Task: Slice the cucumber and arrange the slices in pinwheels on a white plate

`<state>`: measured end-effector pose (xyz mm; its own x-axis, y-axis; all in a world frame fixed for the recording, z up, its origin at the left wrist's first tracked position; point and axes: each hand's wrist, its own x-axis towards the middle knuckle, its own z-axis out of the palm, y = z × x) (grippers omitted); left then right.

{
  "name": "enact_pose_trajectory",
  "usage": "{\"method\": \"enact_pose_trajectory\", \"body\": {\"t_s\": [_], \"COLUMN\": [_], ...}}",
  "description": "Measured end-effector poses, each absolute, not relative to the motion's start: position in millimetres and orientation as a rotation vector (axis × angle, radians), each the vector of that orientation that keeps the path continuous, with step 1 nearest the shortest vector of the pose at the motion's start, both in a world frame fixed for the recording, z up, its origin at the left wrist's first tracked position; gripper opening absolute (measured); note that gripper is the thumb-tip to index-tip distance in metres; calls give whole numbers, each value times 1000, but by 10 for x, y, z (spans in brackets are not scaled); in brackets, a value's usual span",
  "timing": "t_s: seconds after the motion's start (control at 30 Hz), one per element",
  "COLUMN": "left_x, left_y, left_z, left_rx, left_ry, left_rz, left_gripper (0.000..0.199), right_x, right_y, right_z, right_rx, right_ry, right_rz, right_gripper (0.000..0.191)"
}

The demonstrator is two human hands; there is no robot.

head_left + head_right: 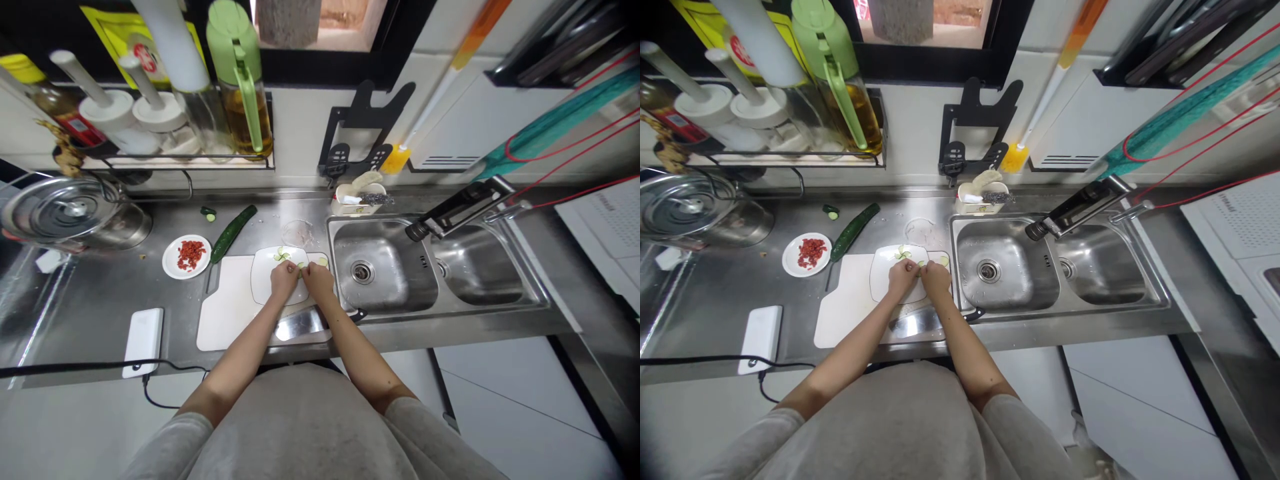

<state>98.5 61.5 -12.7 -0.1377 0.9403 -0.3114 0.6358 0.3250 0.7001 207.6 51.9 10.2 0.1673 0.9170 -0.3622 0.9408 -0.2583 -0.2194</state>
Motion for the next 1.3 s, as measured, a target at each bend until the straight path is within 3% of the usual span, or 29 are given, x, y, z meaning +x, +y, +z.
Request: {"method": "enact_pose_trajectory", "body": {"t_s": [0.43,0.83,1.3], "left_x": [775,957,956], "left_y": [411,534,584], "left_z": [-6,-9,-134], "left_rx": [1625,1688,1608], "left_ry": [1840,1898,1884], "left_rz": [682,408,395], "left_gripper": [19,21,17], "right_x": [2410,2336,2367], "right_y": [553,563,584], "right_z": [63,-78,-98], "right_rx": [2584,2532,2531], "right_ry": [1880,1940,1966], "right_rz": [-748,-765,-773], "right_gripper": [21,26,25]}}
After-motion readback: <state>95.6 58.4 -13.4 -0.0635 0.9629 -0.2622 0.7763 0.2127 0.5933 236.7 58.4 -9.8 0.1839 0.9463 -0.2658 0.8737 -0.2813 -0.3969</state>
